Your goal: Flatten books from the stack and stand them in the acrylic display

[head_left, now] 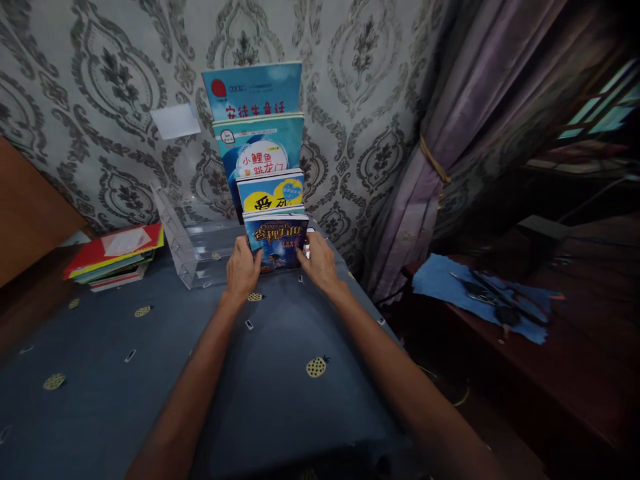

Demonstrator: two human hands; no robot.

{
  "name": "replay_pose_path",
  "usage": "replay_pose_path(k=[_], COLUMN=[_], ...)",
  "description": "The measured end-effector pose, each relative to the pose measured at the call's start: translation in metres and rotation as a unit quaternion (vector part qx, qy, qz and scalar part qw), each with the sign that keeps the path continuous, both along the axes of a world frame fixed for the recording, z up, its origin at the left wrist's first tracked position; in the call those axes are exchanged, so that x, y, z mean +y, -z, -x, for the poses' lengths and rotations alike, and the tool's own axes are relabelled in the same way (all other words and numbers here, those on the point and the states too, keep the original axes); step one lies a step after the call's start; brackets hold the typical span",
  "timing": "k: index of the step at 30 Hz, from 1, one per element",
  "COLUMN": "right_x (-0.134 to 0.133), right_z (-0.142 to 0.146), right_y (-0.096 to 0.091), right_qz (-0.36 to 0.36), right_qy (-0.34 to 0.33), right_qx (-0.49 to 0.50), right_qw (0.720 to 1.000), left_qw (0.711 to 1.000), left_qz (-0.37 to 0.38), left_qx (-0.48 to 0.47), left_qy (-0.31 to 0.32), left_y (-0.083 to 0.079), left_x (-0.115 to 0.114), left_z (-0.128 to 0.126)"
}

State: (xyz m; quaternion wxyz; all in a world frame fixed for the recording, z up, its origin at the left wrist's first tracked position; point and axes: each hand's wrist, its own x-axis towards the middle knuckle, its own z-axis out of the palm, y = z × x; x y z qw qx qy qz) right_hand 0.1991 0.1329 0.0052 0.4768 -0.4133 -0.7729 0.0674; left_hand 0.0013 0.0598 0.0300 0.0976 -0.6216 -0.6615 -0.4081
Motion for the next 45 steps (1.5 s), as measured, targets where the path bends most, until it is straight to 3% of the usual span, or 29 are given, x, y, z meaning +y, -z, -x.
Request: replay_pose_path(k=[9, 22, 45], right_x=[0.002, -0.011, -0.010], right_z=[0.002, 0.028, 0.030], right_y=[0.006, 0.023, 0.031], right_qz=[-0.004, 0.017, 0.005], right_qy=[0.020, 0.081, 0.080], right_qx=[0.038, 0.048, 0.059], right_qw=[0.999, 0.995, 0.995], left_qw=[1.000, 1.000, 1.000], left_qz=[0.015, 0.023, -0.002], left_qx=[0.011, -0.001, -0.024], left_qy=[-0.008, -0.001, 0.013], left_y=[0.004, 0.007, 0.010], left_x=[0.002, 0.007, 0.007], left_z=[-0.002, -0.002, 0.002])
